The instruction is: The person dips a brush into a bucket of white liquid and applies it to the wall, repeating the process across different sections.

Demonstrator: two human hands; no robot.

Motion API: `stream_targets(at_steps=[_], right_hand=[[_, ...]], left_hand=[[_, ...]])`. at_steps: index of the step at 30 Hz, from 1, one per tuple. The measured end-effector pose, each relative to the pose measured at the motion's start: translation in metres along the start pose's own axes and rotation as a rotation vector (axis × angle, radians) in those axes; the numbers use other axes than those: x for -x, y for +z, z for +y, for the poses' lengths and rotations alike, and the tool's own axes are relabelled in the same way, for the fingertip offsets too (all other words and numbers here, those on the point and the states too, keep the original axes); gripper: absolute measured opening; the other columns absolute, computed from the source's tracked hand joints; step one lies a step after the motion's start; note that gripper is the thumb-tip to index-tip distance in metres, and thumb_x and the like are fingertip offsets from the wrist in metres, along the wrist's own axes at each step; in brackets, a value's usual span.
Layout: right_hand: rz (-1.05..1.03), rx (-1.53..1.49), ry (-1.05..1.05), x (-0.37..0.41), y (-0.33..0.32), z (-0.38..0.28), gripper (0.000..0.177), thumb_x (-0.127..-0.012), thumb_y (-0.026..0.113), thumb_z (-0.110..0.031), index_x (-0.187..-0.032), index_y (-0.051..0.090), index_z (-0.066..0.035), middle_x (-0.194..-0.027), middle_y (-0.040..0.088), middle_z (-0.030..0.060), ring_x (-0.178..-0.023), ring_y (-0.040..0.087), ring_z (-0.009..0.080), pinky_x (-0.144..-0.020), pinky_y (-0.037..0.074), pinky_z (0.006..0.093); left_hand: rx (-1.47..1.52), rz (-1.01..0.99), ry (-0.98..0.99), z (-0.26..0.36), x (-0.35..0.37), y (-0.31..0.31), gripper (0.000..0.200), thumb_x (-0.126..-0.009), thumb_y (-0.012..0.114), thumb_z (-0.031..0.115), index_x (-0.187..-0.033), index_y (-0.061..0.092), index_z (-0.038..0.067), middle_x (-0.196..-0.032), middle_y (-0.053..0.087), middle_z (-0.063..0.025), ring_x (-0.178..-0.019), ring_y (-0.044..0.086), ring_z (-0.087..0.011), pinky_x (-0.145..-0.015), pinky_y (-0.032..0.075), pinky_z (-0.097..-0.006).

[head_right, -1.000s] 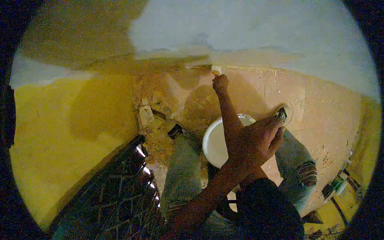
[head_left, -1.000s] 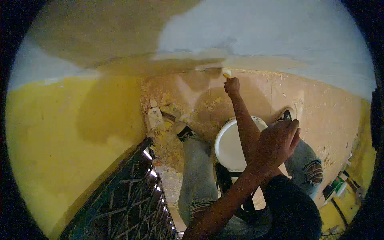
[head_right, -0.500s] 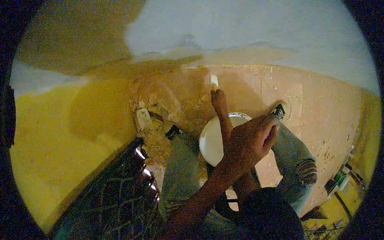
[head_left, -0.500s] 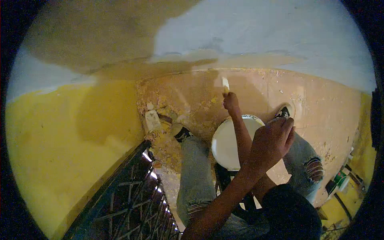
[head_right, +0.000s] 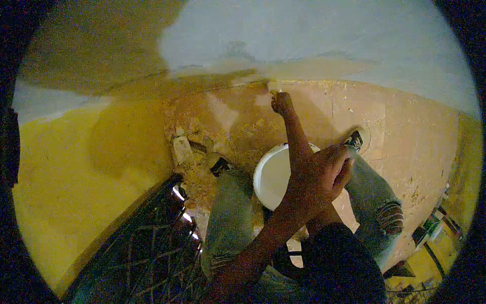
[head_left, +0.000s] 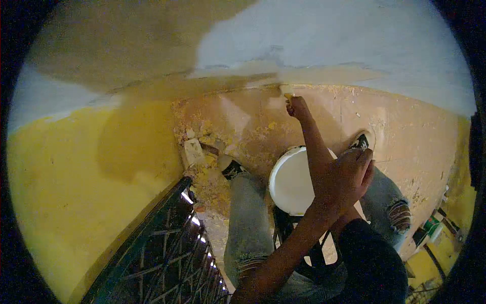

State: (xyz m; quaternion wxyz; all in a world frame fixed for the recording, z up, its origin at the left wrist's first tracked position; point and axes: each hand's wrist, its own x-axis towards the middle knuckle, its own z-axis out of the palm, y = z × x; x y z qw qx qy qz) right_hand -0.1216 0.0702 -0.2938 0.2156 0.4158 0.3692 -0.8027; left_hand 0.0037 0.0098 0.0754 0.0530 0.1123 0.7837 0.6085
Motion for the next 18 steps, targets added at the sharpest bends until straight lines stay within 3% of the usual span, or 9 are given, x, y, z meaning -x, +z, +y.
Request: stream_targets(at_steps=[3, 6, 8, 12, 14, 18], right_hand=[[0.014, 0.088, 0.023, -0.003, 0.005, 0.0, 0.033, -0.092, 0.054, -0.033, -0.094, 0.055, 0.0, -0.057, 0.047, 0.0017, -0.039, 0.04, 0.011, -0.035, 0.03, 0.0242], [-0.044, 0.222, -0.157, 0.019, -0.001, 0.012, 0.034, -0.094, 0.05, -0.034, -0.095, 0.056, -0.001, -0.056, 0.046, 0.0011, -0.039, 0.04, 0.0113, -0.035, 0.03, 0.0245], [0.11, 0.449, -0.151, 0.043, 0.006, 0.007, 0.035, -0.094, 0.048, -0.035, -0.096, 0.057, -0.002, -0.056, 0.047, -0.0003, -0.04, 0.04, 0.0103, -0.035, 0.029, 0.0254], [0.077, 0.382, -0.203, 0.03, -0.006, -0.001, 0.034, -0.092, 0.051, -0.035, -0.091, 0.059, -0.002, -0.056, 0.048, -0.0009, -0.04, 0.041, 0.0097, -0.035, 0.029, 0.0264], [0.105, 0.663, -0.364, 0.0, -0.017, 0.0, 0.037, -0.09, 0.056, -0.038, -0.085, 0.061, -0.002, -0.055, 0.049, -0.0005, -0.04, 0.041, 0.0093, -0.037, 0.028, 0.0256], [0.187, 0.602, -0.334, 0.053, 0.018, -0.03, 0.037, -0.091, 0.056, -0.038, -0.084, 0.062, -0.002, -0.054, 0.047, -0.0012, -0.04, 0.04, 0.0087, -0.038, 0.029, 0.0245]], left_hand=[[-0.044, -0.004, 0.08, -0.002, -0.002, -0.004, 0.014, -0.085, 0.058, 0.014, -0.09, 0.056, 0.002, -0.076, 0.06, -0.0172, -0.072, 0.063, -0.0344, -0.066, 0.051, -0.0441], [-0.024, -0.043, 0.043, 0.002, -0.002, -0.005, 0.014, -0.085, 0.058, 0.014, -0.09, 0.056, 0.001, -0.076, 0.06, -0.0167, -0.071, 0.063, -0.0344, -0.066, 0.051, -0.0434], [-0.022, -0.08, 0.015, 0.003, -0.003, -0.009, 0.013, -0.085, 0.059, 0.013, -0.089, 0.056, 0.0, -0.074, 0.06, -0.0167, -0.071, 0.063, -0.0344, -0.066, 0.051, -0.0426], [-0.019, -0.02, 0.076, 0.001, 0.0, -0.007, 0.013, -0.085, 0.059, 0.012, -0.088, 0.056, 0.0, -0.075, 0.061, -0.0177, -0.072, 0.063, -0.0346, -0.067, 0.051, -0.0433], [0.012, -0.1, -0.013, 0.008, 0.001, -0.013, 0.016, -0.088, 0.057, 0.013, -0.099, 0.055, 0.001, -0.081, 0.061, -0.0199, -0.077, 0.063, -0.0349, -0.07, 0.05, -0.0441], [0.031, -0.065, 0.027, 0.011, -0.003, -0.013, 0.016, -0.089, 0.057, 0.015, -0.097, 0.055, 0.002, -0.083, 0.061, -0.0195, -0.076, 0.063, -0.0359, -0.066, 0.05, -0.0443]])
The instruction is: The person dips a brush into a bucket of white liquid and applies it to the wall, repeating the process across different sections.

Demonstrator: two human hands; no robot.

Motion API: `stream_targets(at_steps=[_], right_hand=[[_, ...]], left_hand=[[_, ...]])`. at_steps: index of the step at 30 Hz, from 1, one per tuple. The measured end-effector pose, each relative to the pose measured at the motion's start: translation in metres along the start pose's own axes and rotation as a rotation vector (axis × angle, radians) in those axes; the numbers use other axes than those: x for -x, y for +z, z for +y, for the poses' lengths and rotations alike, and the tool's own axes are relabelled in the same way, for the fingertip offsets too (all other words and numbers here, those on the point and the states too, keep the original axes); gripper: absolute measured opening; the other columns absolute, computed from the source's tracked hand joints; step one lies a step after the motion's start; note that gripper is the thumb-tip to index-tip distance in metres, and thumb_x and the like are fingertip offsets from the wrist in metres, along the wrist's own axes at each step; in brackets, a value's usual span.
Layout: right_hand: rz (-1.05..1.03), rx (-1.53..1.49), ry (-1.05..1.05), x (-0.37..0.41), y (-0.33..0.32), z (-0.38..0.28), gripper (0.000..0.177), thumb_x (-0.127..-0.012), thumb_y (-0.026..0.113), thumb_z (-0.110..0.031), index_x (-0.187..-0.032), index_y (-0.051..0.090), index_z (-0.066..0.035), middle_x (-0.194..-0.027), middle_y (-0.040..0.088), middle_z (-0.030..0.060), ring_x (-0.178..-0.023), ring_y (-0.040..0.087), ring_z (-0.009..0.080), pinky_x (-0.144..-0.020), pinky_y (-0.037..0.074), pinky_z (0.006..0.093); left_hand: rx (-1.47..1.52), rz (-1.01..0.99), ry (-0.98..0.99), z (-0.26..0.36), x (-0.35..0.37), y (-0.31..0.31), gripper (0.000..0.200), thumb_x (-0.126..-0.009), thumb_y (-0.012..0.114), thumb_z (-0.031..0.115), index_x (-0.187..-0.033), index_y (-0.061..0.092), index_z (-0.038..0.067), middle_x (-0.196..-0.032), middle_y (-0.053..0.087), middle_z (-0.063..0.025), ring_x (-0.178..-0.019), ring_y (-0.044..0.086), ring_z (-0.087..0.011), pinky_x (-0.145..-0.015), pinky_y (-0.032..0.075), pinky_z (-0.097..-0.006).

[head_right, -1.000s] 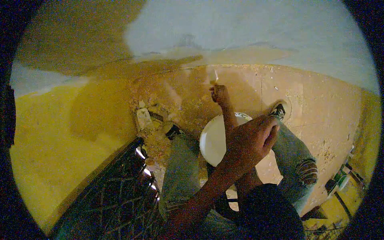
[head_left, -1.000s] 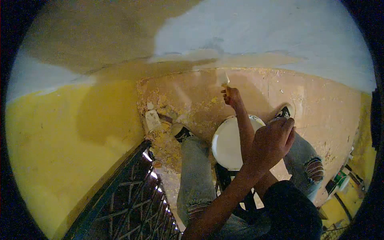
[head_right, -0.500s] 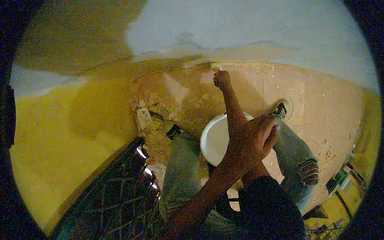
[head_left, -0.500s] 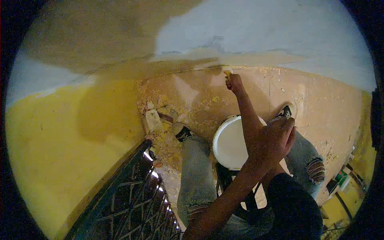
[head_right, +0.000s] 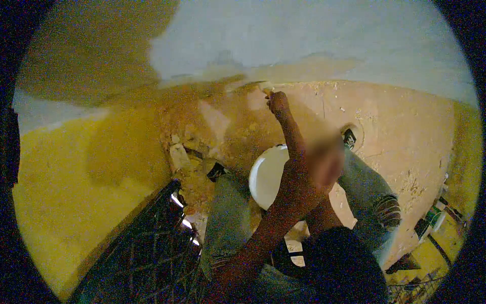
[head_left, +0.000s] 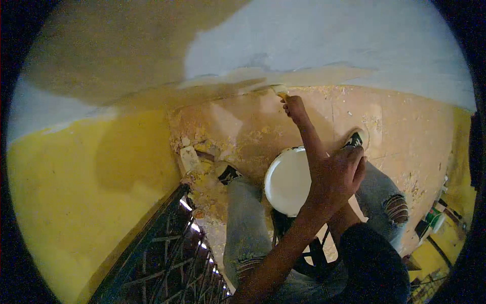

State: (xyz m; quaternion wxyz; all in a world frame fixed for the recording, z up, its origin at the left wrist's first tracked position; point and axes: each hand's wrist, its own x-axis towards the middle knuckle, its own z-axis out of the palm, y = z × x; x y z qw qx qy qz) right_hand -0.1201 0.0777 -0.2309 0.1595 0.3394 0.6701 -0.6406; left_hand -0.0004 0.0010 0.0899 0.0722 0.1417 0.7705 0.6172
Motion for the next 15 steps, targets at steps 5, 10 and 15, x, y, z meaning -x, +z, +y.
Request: stream_targets(at_steps=[5, 10, 15], right_hand=[[-0.098, -0.07, -0.059, 0.127, -0.017, -0.05, 0.034, -0.095, 0.053, -0.034, -0.093, 0.063, -0.002, -0.057, 0.047, -0.0009, -0.044, 0.041, 0.0074, -0.041, 0.031, 0.0229], [-0.114, -0.126, 0.041, 0.127, -0.041, -0.031, 0.035, -0.094, 0.055, -0.035, -0.094, 0.064, 0.0, -0.06, 0.05, 0.0019, -0.045, 0.044, 0.0087, -0.04, 0.032, 0.0221], [-0.019, 0.066, 0.104, 0.039, -0.023, 0.002, 0.035, -0.088, 0.06, -0.034, -0.084, 0.066, 0.0, -0.06, 0.056, 0.0051, -0.043, 0.047, 0.0113, -0.038, 0.034, 0.0253]], left_hand=[[-0.054, -0.003, 0.008, 0.003, 0.0, -0.005, 0.012, -0.085, 0.058, 0.011, -0.089, 0.056, -0.001, -0.078, 0.061, -0.0192, -0.074, 0.063, -0.0347, -0.07, 0.049, -0.0462], [-0.015, -0.048, -0.009, 0.006, 0.002, -0.003, 0.015, -0.088, 0.057, 0.016, -0.091, 0.054, 0.002, -0.079, 0.061, -0.0178, -0.075, 0.062, -0.0357, -0.067, 0.05, -0.0448], [-0.064, -0.072, -0.023, 0.005, 0.0, 0.0, 0.018, -0.091, 0.055, 0.022, -0.092, 0.053, 0.004, -0.084, 0.061, -0.0163, -0.076, 0.062, -0.0367, -0.065, 0.051, -0.0433]])
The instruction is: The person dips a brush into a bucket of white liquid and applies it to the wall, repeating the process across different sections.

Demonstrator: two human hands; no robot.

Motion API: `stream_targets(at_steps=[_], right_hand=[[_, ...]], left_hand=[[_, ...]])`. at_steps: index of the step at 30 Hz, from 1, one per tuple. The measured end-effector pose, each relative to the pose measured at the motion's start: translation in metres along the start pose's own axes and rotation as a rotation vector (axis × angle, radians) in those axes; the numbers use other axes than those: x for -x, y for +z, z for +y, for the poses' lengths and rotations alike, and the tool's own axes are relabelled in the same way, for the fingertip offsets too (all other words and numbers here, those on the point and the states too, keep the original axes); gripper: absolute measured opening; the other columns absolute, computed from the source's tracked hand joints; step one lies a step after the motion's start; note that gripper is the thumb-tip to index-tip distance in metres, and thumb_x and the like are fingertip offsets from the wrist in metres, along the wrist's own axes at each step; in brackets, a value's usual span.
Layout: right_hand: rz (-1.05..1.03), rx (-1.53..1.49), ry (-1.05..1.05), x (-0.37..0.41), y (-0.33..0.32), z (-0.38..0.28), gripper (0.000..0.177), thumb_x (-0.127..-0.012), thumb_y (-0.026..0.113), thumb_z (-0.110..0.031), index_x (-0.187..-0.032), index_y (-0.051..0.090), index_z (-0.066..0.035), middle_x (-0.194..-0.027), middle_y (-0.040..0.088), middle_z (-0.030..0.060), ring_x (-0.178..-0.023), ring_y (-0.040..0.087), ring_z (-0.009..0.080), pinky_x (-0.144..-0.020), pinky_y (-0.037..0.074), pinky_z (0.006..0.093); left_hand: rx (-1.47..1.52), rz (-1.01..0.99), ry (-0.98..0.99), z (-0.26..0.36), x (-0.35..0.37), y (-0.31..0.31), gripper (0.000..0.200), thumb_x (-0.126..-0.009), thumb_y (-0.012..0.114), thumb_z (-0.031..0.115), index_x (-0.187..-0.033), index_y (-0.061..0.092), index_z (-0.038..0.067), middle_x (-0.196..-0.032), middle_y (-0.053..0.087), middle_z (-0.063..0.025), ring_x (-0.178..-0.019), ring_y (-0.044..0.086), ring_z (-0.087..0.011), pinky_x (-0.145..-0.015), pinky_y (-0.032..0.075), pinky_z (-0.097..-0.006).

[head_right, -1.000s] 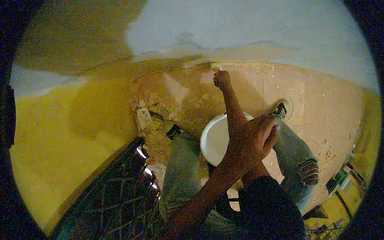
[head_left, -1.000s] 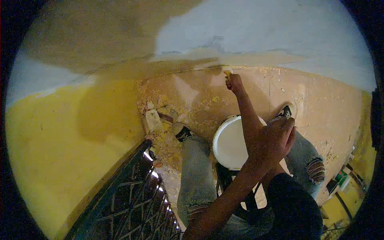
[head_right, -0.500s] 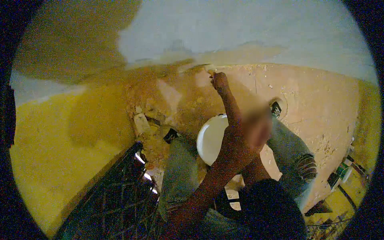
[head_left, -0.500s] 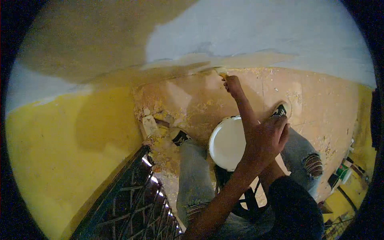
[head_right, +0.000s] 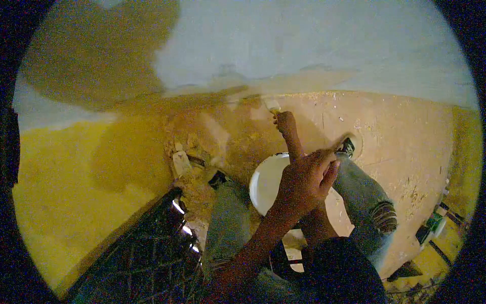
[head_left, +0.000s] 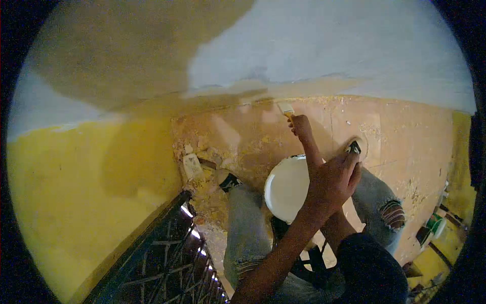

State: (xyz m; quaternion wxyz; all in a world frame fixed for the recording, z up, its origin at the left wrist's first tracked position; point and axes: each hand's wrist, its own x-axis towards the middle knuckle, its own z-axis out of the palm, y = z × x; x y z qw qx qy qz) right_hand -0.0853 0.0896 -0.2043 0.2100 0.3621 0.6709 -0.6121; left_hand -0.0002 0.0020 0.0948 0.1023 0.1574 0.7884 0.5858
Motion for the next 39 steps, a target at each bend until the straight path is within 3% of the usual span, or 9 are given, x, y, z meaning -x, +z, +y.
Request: stream_targets(at_steps=[3, 6, 8, 11, 19, 28, 30, 33, 39], right_hand=[[0.103, -0.082, -0.161, -0.085, 0.007, 0.037, 0.035, -0.085, 0.064, -0.034, -0.081, 0.066, 0.001, -0.059, 0.058, 0.0073, -0.043, 0.05, 0.0128, -0.038, 0.036, 0.0255], [0.216, 0.354, -0.335, -0.141, -0.001, 0.061, 0.03, -0.082, 0.068, -0.027, -0.068, 0.058, -0.003, -0.068, 0.062, 0.0129, -0.049, 0.058, 0.0218, -0.041, 0.043, 0.0346], [0.263, 0.605, -0.75, -0.135, -0.01, 0.064, 0.025, -0.084, 0.066, -0.025, -0.074, 0.063, -0.002, -0.068, 0.063, 0.0123, -0.051, 0.059, 0.0192, -0.043, 0.044, 0.0323], [0.143, 0.015, -0.316, -0.007, -0.026, -0.013, 0.036, -0.088, 0.062, -0.036, -0.086, 0.067, 0.001, -0.059, 0.057, 0.0051, -0.045, 0.048, 0.0101, -0.04, 0.037, 0.0242], [0.065, -0.166, -0.192, 0.151, -0.093, -0.093, 0.031, -0.094, 0.053, -0.031, -0.093, 0.069, -0.005, -0.058, 0.053, 0.0001, -0.046, 0.046, 0.0093, -0.043, 0.037, 0.0258], [0.118, 0.193, -0.196, 0.09, -0.126, -0.056, 0.027, -0.088, 0.06, -0.027, -0.092, 0.07, -0.003, -0.064, 0.063, 0.0125, -0.054, 0.06, 0.0228, -0.054, 0.048, 0.0361], [0.171, 0.547, -0.57, 0.059, -0.128, -0.043, 0.027, -0.085, 0.064, -0.027, -0.091, 0.069, -0.002, -0.065, 0.063, 0.0153, -0.06, 0.063, 0.0298, -0.058, 0.051, 0.0384], [0.245, 0.638, -0.719, 0.028, -0.125, -0.052, 0.029, -0.084, 0.066, -0.027, -0.094, 0.068, 0.0, -0.065, 0.062, 0.0165, -0.062, 0.064, 0.0339, -0.06, 0.052, 0.0424], [0.225, 0.296, -0.386, 0.12, -0.155, -0.14, 0.031, -0.087, 0.059, -0.025, -0.093, 0.066, 0.005, -0.068, 0.066, 0.0177, -0.062, 0.067, 0.024, -0.06, 0.051, 0.0362]], left_hand=[[0.034, 0.006, -0.005, -0.001, -0.003, 0.004, 0.019, -0.092, 0.054, 0.022, -0.092, 0.053, 0.004, -0.083, 0.061, -0.0157, -0.076, 0.062, -0.0365, -0.066, 0.051, -0.0432], [-0.062, -0.013, -0.019, 0.001, -0.003, 0.011, 0.019, -0.092, 0.054, 0.023, -0.094, 0.054, 0.004, -0.085, 0.061, -0.0153, -0.077, 0.063, -0.0359, -0.066, 0.051, -0.0427], [0.055, -0.016, -0.029, 0.007, -0.003, 0.011, 0.019, -0.092, 0.055, 0.022, -0.096, 0.056, 0.004, -0.085, 0.063, -0.0152, -0.079, 0.063, -0.0351, -0.068, 0.051, -0.0417], [0.052, -0.04, -0.036, 0.007, -0.001, 0.013, 0.019, -0.091, 0.057, 0.023, -0.096, 0.057, 0.004, -0.086, 0.064, -0.0158, -0.08, 0.064, -0.0357, -0.066, 0.052, -0.0416], [0.549, -0.176, -0.338, 0.013, -0.011, 0.012, 0.022, -0.092, 0.06, 0.021, -0.093, 0.06, 0.0, -0.071, 0.06, -0.0017, -0.063, 0.053, -0.0062, -0.055, 0.044, -0.0241], [-0.1, -0.155, -0.047, -0.004, -0.027, 0.045, 0.017, -0.089, 0.061, 0.018, -0.09, 0.061, 0.001, -0.073, 0.062, -0.0165, -0.063, 0.062, -0.0244, -0.058, 0.048, -0.0349], [-0.263, -0.211, -0.109, 0.002, -0.035, 0.046, 0.018, -0.089, 0.06, 0.021, -0.09, 0.061, 0.002, -0.078, 0.064, -0.0191, -0.07, 0.063, -0.0353, -0.063, 0.049, -0.0412], [-0.296, -0.229, -0.181, 0.006, -0.039, 0.054, 0.019, -0.089, 0.06, 0.023, -0.09, 0.061, 0.005, -0.08, 0.065, -0.0186, -0.073, 0.063, -0.0381, -0.065, 0.049, -0.0442], [-0.379, -0.249, -0.246, 0.001, -0.048, 0.067, 0.018, -0.087, 0.06, 0.022, -0.086, 0.059, 0.004, -0.08, 0.065, -0.0193, -0.073, 0.063, -0.0385, -0.065, 0.048, -0.0441]])
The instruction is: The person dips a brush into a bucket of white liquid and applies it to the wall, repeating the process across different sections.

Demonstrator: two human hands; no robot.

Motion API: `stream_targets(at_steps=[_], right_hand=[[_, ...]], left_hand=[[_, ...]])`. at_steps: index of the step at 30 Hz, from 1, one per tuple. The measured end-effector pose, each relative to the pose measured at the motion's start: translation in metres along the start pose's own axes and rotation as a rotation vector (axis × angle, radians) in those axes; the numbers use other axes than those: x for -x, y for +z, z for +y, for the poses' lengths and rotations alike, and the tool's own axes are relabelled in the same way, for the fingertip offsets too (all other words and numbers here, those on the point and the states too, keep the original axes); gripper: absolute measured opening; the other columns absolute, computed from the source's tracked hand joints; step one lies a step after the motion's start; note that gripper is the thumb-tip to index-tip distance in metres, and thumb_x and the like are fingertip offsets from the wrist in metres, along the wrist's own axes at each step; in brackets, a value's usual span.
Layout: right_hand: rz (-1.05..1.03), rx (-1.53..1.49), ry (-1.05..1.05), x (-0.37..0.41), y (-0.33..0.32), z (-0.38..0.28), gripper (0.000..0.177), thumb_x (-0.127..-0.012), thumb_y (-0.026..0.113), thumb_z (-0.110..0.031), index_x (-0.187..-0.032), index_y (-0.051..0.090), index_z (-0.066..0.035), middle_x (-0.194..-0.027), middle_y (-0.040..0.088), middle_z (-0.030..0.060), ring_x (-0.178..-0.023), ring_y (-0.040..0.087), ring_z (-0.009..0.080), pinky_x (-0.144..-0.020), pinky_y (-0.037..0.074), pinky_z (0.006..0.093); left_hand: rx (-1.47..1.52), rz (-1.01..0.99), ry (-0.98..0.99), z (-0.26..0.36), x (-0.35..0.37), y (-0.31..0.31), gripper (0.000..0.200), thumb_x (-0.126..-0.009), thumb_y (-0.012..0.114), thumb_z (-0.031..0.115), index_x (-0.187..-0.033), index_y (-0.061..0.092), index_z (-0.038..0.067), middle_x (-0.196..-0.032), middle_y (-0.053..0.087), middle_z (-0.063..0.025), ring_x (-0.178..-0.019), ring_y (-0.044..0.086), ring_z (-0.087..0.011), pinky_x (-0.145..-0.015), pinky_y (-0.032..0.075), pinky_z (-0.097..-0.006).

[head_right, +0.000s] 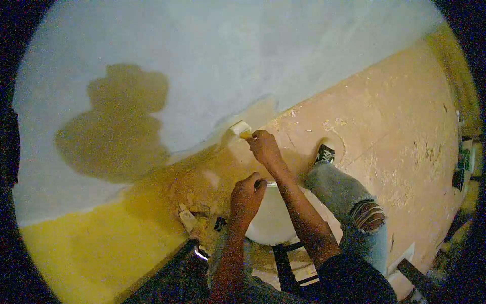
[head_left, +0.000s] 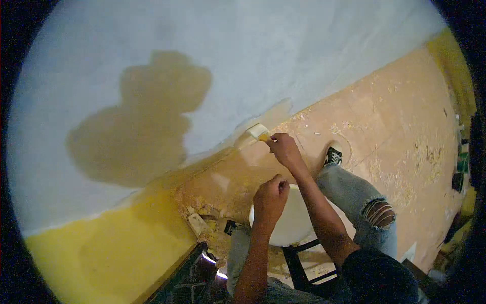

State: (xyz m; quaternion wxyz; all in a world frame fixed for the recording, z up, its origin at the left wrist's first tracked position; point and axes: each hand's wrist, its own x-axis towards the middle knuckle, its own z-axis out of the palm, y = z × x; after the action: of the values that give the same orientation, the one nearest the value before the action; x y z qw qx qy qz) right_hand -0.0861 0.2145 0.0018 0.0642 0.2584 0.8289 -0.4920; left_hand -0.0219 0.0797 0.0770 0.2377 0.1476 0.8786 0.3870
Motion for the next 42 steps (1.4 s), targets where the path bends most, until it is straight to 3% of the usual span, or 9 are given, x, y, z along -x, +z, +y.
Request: stream_targets(at_steps=[10, 13, 15, 17, 21, 25, 31, 34, 42], right_hand=[[0.034, -0.332, 0.052, 0.045, -0.054, 0.023, 0.03, -0.09, 0.06, -0.025, -0.098, 0.064, 0.004, -0.064, 0.061, 0.0064, -0.052, 0.053, 0.0132, -0.049, 0.043, 0.0299], [-0.108, -0.196, 0.197, 0.01, -0.013, 0.094, 0.031, -0.09, 0.06, -0.025, -0.099, 0.064, 0.004, -0.066, 0.063, 0.0098, -0.055, 0.059, 0.0166, -0.051, 0.046, 0.0324], [-0.167, 0.083, -0.052, -0.024, 0.042, 0.163, 0.033, -0.087, 0.06, -0.027, -0.097, 0.064, 0.004, -0.071, 0.066, 0.0157, -0.067, 0.067, 0.0252, -0.059, 0.051, 0.0386], [-0.134, 0.161, 0.02, -0.047, 0.089, 0.188, 0.033, -0.085, 0.06, -0.028, -0.095, 0.064, 0.003, -0.076, 0.066, 0.0187, -0.074, 0.067, 0.0299, -0.064, 0.052, 0.0418], [0.008, 0.172, 0.164, -0.072, 0.126, 0.175, 0.029, -0.082, 0.061, -0.026, -0.086, 0.064, 0.002, -0.087, 0.065, 0.0262, -0.084, 0.065, 0.0423, -0.073, 0.054, 0.0486], [0.078, 0.114, 0.186, -0.081, 0.104, 0.148, 0.028, -0.081, 0.062, -0.026, -0.086, 0.064, 0.002, -0.088, 0.065, 0.0265, -0.084, 0.065, 0.0429, -0.073, 0.053, 0.0495], [0.001, -0.039, 0.082, -0.047, 0.022, 0.099, 0.029, -0.083, 0.061, -0.024, -0.086, 0.063, 0.004, -0.085, 0.065, 0.0251, -0.081, 0.065, 0.0417, -0.074, 0.053, 0.048], [0.055, -0.087, -0.024, -0.015, -0.029, 0.052, 0.027, -0.086, 0.06, -0.022, -0.086, 0.064, 0.005, -0.078, 0.064, 0.0251, -0.076, 0.065, 0.0368, -0.067, 0.049, 0.0463], [0.125, -0.27, -0.151, 0.039, -0.093, 0.02, 0.03, -0.09, 0.057, -0.022, -0.102, 0.062, 0.006, -0.074, 0.065, 0.0208, -0.066, 0.065, 0.0263, -0.063, 0.049, 0.0379]], left_hand=[[-0.105, -0.066, -0.097, -0.004, -0.015, 0.021, 0.022, -0.088, 0.056, 0.025, -0.084, 0.058, 0.004, -0.078, 0.063, -0.0214, -0.076, 0.061, -0.0419, -0.066, 0.048, -0.0478], [-0.135, -0.085, -0.122, -0.008, -0.02, 0.029, 0.022, -0.089, 0.056, 0.026, -0.086, 0.059, 0.004, -0.08, 0.064, -0.0206, -0.078, 0.062, -0.0407, -0.067, 0.048, -0.0472], [-0.141, -0.073, -0.11, -0.012, -0.024, 0.037, 0.02, -0.088, 0.058, 0.023, -0.085, 0.058, 0.003, -0.077, 0.064, -0.0199, -0.073, 0.062, -0.0381, -0.065, 0.048, -0.0445], [-0.151, -0.065, -0.096, -0.015, -0.027, 0.043, 0.018, -0.087, 0.06, 0.019, -0.085, 0.057, 0.002, -0.074, 0.063, -0.0191, -0.067, 0.063, -0.0354, -0.063, 0.048, -0.0418], [-0.145, -0.04, -0.089, -0.019, -0.035, 0.051, 0.018, -0.087, 0.059, 0.019, -0.084, 0.057, 0.001, -0.073, 0.063, -0.0189, -0.065, 0.063, -0.0331, -0.062, 0.047, -0.041], [-0.135, -0.08, -0.11, -0.021, -0.04, 0.056, 0.021, -0.089, 0.057, 0.023, -0.086, 0.058, 0.003, -0.079, 0.065, -0.0181, -0.075, 0.063, -0.0383, -0.065, 0.047, -0.0451], [-0.149, -0.079, -0.105, -0.015, -0.039, 0.057, 0.019, -0.089, 0.057, 0.017, -0.084, 0.057, -0.002, -0.073, 0.062, -0.0196, -0.062, 0.059, -0.0308, -0.062, 0.046, -0.0402], [-0.193, -0.053, -0.087, -0.023, -0.038, 0.057, 0.019, -0.088, 0.058, 0.021, -0.084, 0.058, 0.003, -0.077, 0.064, -0.0196, -0.074, 0.063, -0.0389, -0.064, 0.047, -0.0451], [-0.135, -0.059, -0.076, -0.03, -0.04, 0.054, 0.018, -0.088, 0.06, 0.019, -0.084, 0.057, 0.001, -0.075, 0.064, -0.0201, -0.071, 0.063, -0.0375, -0.063, 0.048, -0.0428]])
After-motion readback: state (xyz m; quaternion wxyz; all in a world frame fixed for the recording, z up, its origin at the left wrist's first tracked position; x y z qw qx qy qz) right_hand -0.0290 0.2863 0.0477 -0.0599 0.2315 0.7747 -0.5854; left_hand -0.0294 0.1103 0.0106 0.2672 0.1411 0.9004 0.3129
